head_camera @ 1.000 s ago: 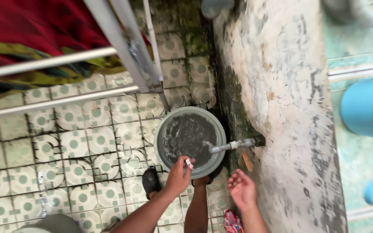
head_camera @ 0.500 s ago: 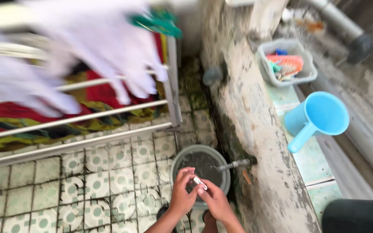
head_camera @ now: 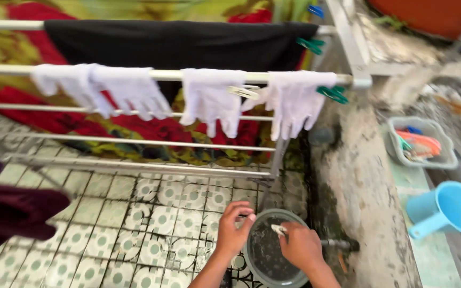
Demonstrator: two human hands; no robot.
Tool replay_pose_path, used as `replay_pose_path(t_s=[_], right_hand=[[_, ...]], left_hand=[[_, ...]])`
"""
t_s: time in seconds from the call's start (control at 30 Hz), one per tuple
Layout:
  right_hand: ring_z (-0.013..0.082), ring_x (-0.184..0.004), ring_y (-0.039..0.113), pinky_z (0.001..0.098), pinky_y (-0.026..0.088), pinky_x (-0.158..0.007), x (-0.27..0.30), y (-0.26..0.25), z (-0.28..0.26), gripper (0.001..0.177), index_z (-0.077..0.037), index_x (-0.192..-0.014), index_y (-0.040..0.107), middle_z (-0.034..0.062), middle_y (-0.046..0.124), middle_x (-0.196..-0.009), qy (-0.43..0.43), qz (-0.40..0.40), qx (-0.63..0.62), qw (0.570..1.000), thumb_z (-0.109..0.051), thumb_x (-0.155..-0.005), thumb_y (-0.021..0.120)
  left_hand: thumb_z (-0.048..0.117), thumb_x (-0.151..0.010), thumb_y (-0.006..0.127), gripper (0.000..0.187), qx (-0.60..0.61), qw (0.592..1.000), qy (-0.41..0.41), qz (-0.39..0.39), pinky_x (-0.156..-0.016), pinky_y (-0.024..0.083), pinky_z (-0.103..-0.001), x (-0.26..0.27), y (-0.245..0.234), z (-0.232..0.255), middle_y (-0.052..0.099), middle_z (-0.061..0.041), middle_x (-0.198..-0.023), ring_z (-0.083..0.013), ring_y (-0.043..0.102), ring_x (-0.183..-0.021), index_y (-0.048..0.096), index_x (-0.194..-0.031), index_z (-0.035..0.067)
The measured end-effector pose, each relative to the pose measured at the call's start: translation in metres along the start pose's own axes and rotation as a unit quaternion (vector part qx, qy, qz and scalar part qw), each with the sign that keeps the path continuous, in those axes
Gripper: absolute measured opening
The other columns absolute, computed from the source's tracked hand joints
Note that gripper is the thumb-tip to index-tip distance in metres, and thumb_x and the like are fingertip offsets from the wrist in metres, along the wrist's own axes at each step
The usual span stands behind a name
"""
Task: Rinsing white gloves and masks in a bucket and hanging them on a drying rack with clothespins
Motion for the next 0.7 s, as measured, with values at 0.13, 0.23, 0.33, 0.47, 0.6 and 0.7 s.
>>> replay_pose_path(t_s=[0.13, 0.23, 0.33, 0.47, 0.6, 0.7], right_hand=[[0.0258, -0.105, 0.069, 0.0508, 0.059, -0.087, -0.007, -0.034, -0.017, 0.040, -0.021, -0.133, 0.063, -0.0012, 0.069, -0.123, -0.084, 0.063, 0.051, 0.993, -0.037, -0.096, 0.063], [0.0294, -0.072, 0.072, 0.0594, 0.057, -0.093, -0.003, -0.073, -0.042, 0.045, -0.020, -0.138, 0.060, 0.0099, 0.051, -0.147, -0.100, 0.026, 0.015, 0.995, -0.037, -0.097, 0.065], [0.0272, -0.101, 0.070, 0.0437, 0.058, -0.084, -0.002, -0.108, -0.075, 0.038, -0.016, -0.128, 0.067, 0.0031, 0.065, -0.125, -0.187, 0.072, -0.063, 0.978, -0.032, -0.094, 0.064], [0.0331, -0.106, 0.070, 0.0432, 0.055, -0.088, -0.006, -0.157, -0.135, 0.035, -0.007, -0.125, 0.069, 0.0108, 0.070, -0.114, -0.425, 0.226, -0.154, 0.863, -0.013, -0.091, 0.067], [0.0300, -0.106, 0.071, 0.0401, 0.057, -0.091, -0.017, -0.197, -0.199, 0.038, -0.007, -0.131, 0.070, 0.0079, 0.070, -0.114, -0.529, 0.311, -0.215, 0.760, -0.010, -0.093, 0.070], [0.0389, -0.126, 0.063, 0.0369, 0.056, -0.099, -0.013, -0.221, -0.255, 0.030, 0.000, -0.125, 0.068, 0.0221, 0.061, -0.135, -0.574, 0.267, -0.314, 0.707, -0.010, -0.097, 0.067]], left_hand=[[0.015, -0.087, 0.074, 0.013, 0.011, 0.997, -0.012, 0.076, -0.097, 0.063, -0.029, -0.002, -0.026, 0.001, 0.068, 0.002, -0.125, -0.0149, 0.070, -0.105, 0.071, -0.100, 0.015], [0.015, -0.088, 0.073, 0.011, 0.025, 0.989, -0.025, 0.147, -0.091, 0.065, -0.028, 0.003, -0.046, 0.022, 0.070, 0.003, -0.124, -0.0198, 0.070, -0.104, 0.071, -0.098, 0.015], [0.009, -0.088, 0.069, 0.012, 0.039, 0.969, 0.054, 0.238, -0.098, 0.061, -0.031, 0.010, -0.069, 0.050, 0.069, -0.002, -0.123, -0.0200, 0.065, -0.117, 0.070, -0.099, 0.015], [0.014, -0.093, 0.068, 0.009, 0.021, 0.901, 0.243, 0.358, -0.082, 0.057, -0.032, 0.019, -0.110, 0.104, 0.070, -0.006, -0.112, -0.0220, 0.069, -0.102, 0.072, -0.098, 0.008], [0.007, -0.093, 0.070, 0.007, -0.020, 0.843, 0.347, 0.411, -0.078, 0.059, -0.032, -0.003, -0.163, 0.140, 0.071, -0.010, -0.109, -0.0262, 0.070, -0.096, 0.072, -0.100, 0.006], [0.008, -0.097, 0.065, 0.013, -0.059, 0.808, 0.403, 0.427, -0.090, 0.057, -0.040, -0.033, -0.203, 0.158, 0.072, -0.013, -0.114, -0.0323, 0.070, -0.109, 0.072, -0.107, 0.006]])
Point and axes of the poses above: each hand's wrist, its own x-axis away from the middle knuckle, its own y-axis out of the palm, z = x × y, the point moved 2 cm from there along -x, towards the middle knuckle
